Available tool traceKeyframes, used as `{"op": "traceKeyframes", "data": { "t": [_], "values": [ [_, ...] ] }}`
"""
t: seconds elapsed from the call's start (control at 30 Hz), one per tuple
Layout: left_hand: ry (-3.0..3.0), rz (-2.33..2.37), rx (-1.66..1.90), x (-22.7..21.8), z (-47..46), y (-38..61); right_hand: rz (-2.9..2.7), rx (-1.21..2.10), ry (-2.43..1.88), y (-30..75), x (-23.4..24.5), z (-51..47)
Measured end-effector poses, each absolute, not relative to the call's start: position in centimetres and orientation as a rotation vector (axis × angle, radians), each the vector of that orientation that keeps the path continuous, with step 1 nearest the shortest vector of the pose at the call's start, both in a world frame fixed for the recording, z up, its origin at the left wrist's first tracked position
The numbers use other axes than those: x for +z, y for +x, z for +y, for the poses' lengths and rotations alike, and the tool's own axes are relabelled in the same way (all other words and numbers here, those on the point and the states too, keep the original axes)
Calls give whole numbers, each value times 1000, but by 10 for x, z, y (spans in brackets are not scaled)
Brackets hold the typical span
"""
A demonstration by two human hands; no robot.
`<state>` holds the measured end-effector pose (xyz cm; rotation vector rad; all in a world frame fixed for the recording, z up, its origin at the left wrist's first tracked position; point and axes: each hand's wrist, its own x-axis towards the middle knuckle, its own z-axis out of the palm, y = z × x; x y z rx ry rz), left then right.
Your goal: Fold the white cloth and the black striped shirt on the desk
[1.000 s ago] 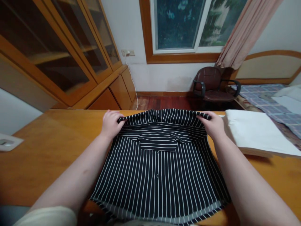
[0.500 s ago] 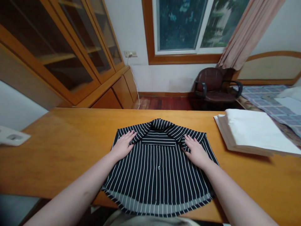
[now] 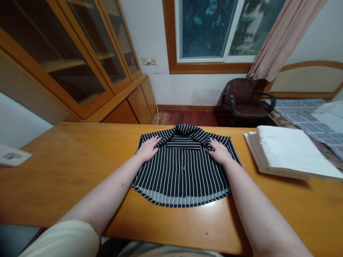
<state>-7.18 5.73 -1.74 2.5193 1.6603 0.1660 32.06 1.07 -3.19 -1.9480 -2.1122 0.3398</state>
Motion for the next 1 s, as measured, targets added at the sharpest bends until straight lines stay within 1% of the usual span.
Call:
{"op": "traceKeyframes", "data": {
  "t": [0.07, 0.17, 0.23, 0.33, 0.43, 0.53, 0.63, 0.73, 0.8, 0.9, 1.0],
  "values": [
    [2503, 1628, 222, -19, 63, -72, -1989, 443, -1905, 324, -33, 16],
    [2399, 1582, 368, -16, 70, -73, -1603, 642, -1831, 333, -30, 23],
    [2279, 1629, 462, -8, 76, -76, -1366, 679, -1750, 340, -21, 25],
    [2135, 1785, 678, 17, 78, -84, -1183, 593, -1642, 349, 2, 20],
    [2089, 1841, 1005, 47, 63, -101, -1086, 468, -1616, 357, 30, -1],
    [2121, 1826, 1115, 67, 28, -126, -1128, 340, -1643, 366, 49, -39],
    [2254, 1654, 966, 66, -15, -153, -1215, 376, -1697, 374, 49, -84],
    [2341, 1470, 720, 49, -53, -170, -1408, 633, -1653, 382, 35, -124],
    [2364, 1420, 581, 34, -73, -174, -1531, 706, -1671, 386, 22, -144],
    [2398, 1373, 398, 15, -92, -172, -1679, 677, -1789, 391, 3, -161],
    [2425, 1363, 316, 9, -103, -167, -1725, 580, -1925, 391, -7, -167]
  ]
}}
